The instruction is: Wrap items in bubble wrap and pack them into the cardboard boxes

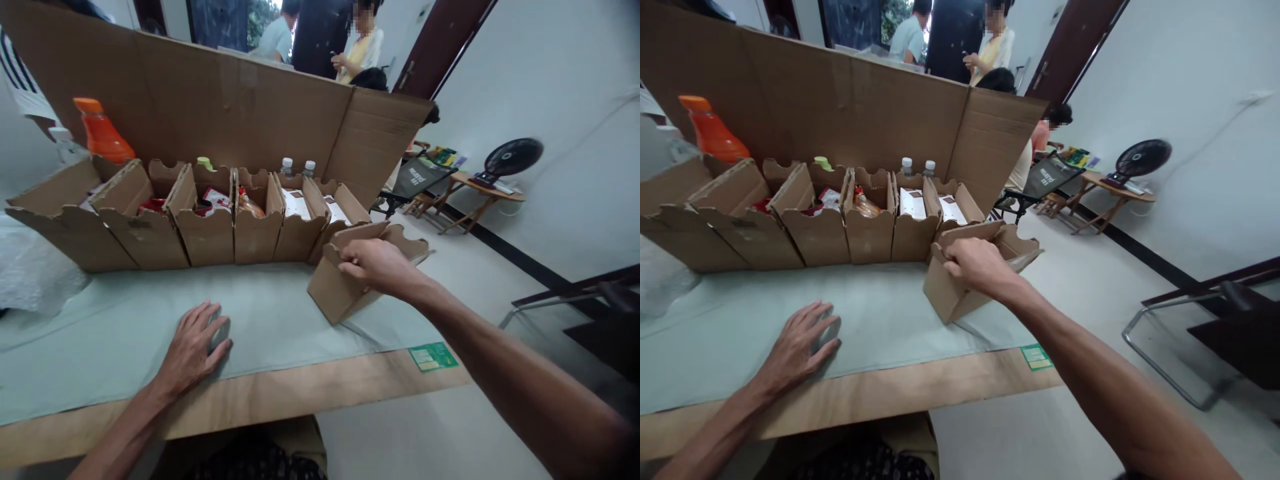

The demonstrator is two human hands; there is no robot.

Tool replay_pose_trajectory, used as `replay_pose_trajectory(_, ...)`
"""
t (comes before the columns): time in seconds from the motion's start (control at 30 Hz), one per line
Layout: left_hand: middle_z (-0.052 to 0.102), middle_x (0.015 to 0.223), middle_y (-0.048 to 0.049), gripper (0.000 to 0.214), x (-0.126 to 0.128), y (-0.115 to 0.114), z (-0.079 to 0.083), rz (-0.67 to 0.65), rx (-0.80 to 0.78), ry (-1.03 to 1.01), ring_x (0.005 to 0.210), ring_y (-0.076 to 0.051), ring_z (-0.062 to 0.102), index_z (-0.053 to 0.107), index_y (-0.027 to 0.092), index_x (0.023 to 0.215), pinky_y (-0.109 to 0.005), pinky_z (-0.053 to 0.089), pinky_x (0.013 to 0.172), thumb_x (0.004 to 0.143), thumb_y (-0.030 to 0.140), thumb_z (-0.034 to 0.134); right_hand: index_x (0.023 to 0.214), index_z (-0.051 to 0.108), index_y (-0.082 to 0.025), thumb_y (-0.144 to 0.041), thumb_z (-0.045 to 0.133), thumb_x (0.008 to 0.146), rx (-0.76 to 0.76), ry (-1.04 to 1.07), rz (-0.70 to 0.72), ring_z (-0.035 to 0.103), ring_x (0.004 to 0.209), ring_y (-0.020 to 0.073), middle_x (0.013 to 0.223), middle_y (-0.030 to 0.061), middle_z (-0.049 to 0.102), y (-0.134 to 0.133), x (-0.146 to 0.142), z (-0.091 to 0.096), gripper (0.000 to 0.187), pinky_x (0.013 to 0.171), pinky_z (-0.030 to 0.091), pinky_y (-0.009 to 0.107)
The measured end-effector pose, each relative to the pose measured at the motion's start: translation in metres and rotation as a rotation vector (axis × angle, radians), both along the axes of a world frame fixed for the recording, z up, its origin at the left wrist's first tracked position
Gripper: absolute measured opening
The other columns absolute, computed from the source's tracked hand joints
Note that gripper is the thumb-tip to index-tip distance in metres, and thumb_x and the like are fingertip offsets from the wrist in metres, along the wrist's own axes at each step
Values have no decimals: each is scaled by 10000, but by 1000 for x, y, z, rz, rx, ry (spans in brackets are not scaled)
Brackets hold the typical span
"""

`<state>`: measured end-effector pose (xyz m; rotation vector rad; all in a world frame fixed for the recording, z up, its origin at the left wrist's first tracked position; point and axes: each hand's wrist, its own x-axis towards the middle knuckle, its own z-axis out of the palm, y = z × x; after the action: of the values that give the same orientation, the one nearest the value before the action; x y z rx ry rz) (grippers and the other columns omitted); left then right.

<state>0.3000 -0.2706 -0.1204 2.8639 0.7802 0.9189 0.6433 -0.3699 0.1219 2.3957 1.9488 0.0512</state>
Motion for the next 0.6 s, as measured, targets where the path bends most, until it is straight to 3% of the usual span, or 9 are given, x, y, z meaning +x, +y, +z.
replay_pose_trajectory(0.1,650,1372,-183,323,-1,0,1,0,-38,-41,1359,-391,543,693,180,1188,-600,508,1053,976,374,545,685,684,-176,-180,618,871,122,308,83,586,670,151,718,17,685,27,-40,12,198,599,354,281)
replay_pose_trajectory(0.17,649,1374,-185,319,-3,-1,2,3,-61,-76,1363,-396,541,693,179,1190,-601,518,1044,972,368,554,781,734,-177,-274,627,924,328,581,198,626,728,151,779,13,714,29,-52,22,203,661,432,277)
replay_pose_trajectory(0.23,654,1372,-177,317,-5,-5,6,9,-94,-112,1358,-388,552,690,188,1199,-588,534,1032,977,368,553,883,763,-195,-374,645,945,595,760,268,674,851,174,895,24,753,18,-47,27,223,769,499,302)
replay_pose_trajectory(0.3,651,1389,-161,324,-5,-11,16,13,-162,-133,1356,-369,562,683,201,1218,-566,545,1033,987,382,546,920,772,-225,-382,669,934,860,822,238,694,981,198,1002,32,771,-1,-25,19,188,901,522,349)
replay_pose_trajectory(0.37,634,1429,-143,356,-2,-18,30,0,-276,-127,1363,-345,565,666,214,1267,-535,546,1053,991,404,547,921,768,-246,-348,691,905,1059,839,99,697,1047,217,1060,36,772,-26,10,-4,129,979,521,394)
replay_pose_trajectory(0.43,597,1486,-134,431,8,-25,45,-33,-424,-94,1382,-326,556,612,224,1367,-506,539,1079,990,424,549,938,760,-243,-321,707,843,1151,865,-159,704,1022,232,1043,47,770,-49,47,-40,134,952,540,423)
replay_pose_trajectory(0.5,544,1542,-147,560,26,-28,54,-77,-567,-71,1405,-322,538,495,223,1496,-505,522,1104,984,443,551,979,739,-223,-298,726,742,1007,969,-340,709,1010,258,1041,69,774,-66,73,-83,249,883,562,437)
replay_pose_trajectory(0.6,436,1615,-200,817,65,-28,52,-122,-695,-106,1445,-362,492,267,205,1622,-559,491,1121,935,492,603,1179,687,-238,-326,772,678,636,1160,-286,677,1150,301,1282,106,730,-75,82,-141,515,882,576,441)
